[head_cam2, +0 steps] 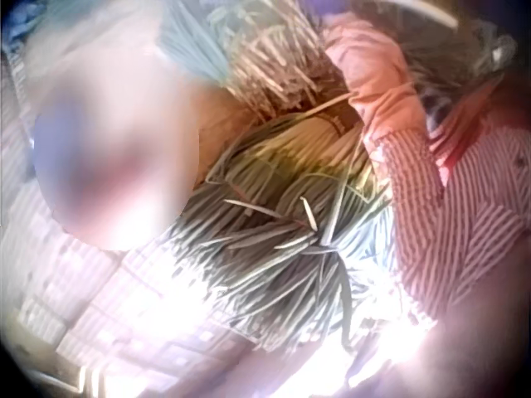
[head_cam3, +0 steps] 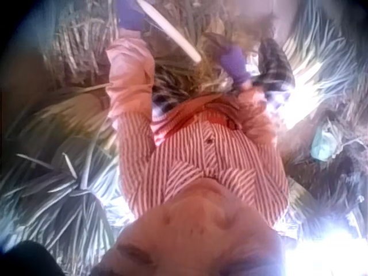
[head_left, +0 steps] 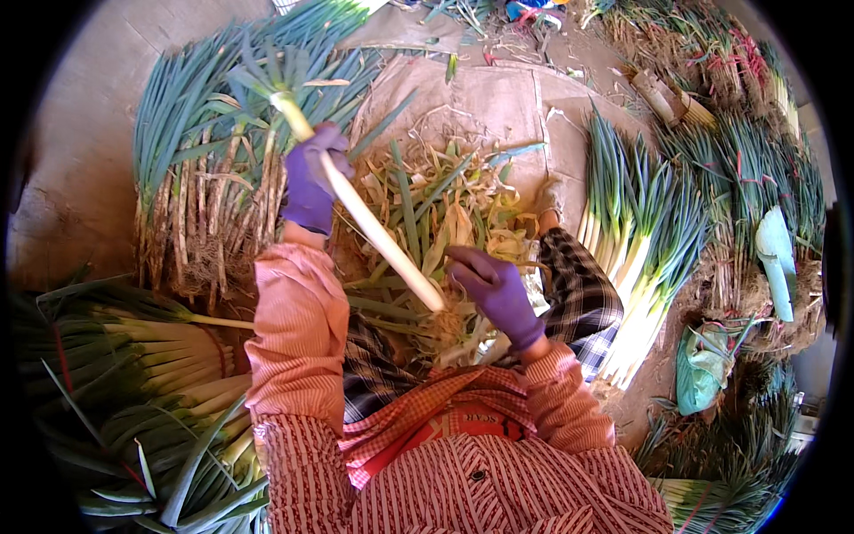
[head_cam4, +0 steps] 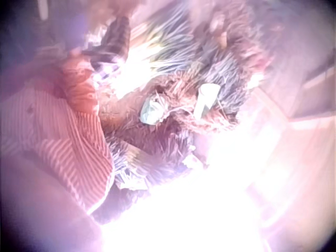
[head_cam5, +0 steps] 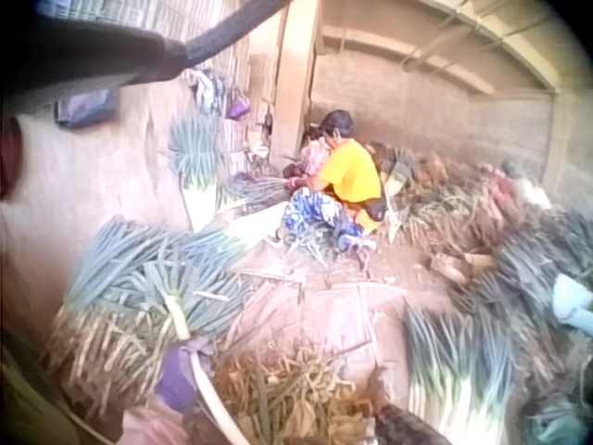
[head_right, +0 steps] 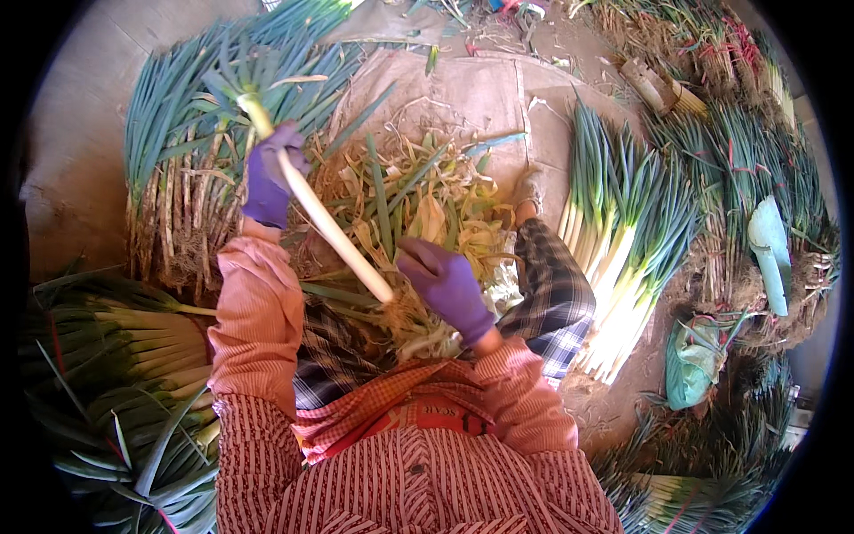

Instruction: The person peels outer layers from leeks by hand while sitting on the floor, placing the cleaned leeks onto a pile.

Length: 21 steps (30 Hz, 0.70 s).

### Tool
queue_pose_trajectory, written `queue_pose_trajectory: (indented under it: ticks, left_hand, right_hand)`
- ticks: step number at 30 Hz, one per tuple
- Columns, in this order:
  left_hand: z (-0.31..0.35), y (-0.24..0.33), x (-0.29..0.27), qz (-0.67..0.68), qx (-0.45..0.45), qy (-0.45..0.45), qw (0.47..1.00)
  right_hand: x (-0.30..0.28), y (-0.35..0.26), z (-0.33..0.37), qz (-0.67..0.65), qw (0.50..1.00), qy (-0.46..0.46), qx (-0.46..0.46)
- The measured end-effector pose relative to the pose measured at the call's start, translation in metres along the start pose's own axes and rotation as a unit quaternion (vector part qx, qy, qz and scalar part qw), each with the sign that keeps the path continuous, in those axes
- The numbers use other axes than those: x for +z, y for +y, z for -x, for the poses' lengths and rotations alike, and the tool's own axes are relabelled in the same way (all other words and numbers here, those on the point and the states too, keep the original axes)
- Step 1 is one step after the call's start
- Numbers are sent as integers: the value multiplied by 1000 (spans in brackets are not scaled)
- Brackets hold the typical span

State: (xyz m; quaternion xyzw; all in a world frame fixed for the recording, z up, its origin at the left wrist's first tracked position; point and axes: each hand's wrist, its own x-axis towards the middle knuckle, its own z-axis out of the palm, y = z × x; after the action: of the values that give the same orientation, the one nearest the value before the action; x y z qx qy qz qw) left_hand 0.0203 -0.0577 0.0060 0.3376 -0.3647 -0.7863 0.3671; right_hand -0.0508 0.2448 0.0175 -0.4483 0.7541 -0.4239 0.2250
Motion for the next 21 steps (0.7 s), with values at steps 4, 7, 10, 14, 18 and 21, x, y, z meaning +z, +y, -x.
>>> queue_pose_trajectory:
  ticks: [4, 7, 10, 14, 18, 21]
  left_hand:
    - [4, -14, 7, 9, 12, -44, 999]
    - [4, -22, 11, 44, 80, -37, 995]
    - [18, -20, 32, 50, 71, 26, 996]
    - [13, -20, 25, -38, 87, 36, 995]
    - [18, -22, 32, -57, 113, 68, 990]
    - [16, -27, 25, -67, 121, 80, 987]
  right_hand:
    - [17, -43, -30, 124, 991, -17, -57]
    - [40, -30, -37, 172, 982, -16, -77]
    - [43, -30, -56, 260, 944, 98, -178]
    - [55, -22, -69, 328, 893, 168, -258]
    - [52, -18, -66, 336, 907, 130, -217]
    - [54, -10, -61, 275, 933, 119, -199]
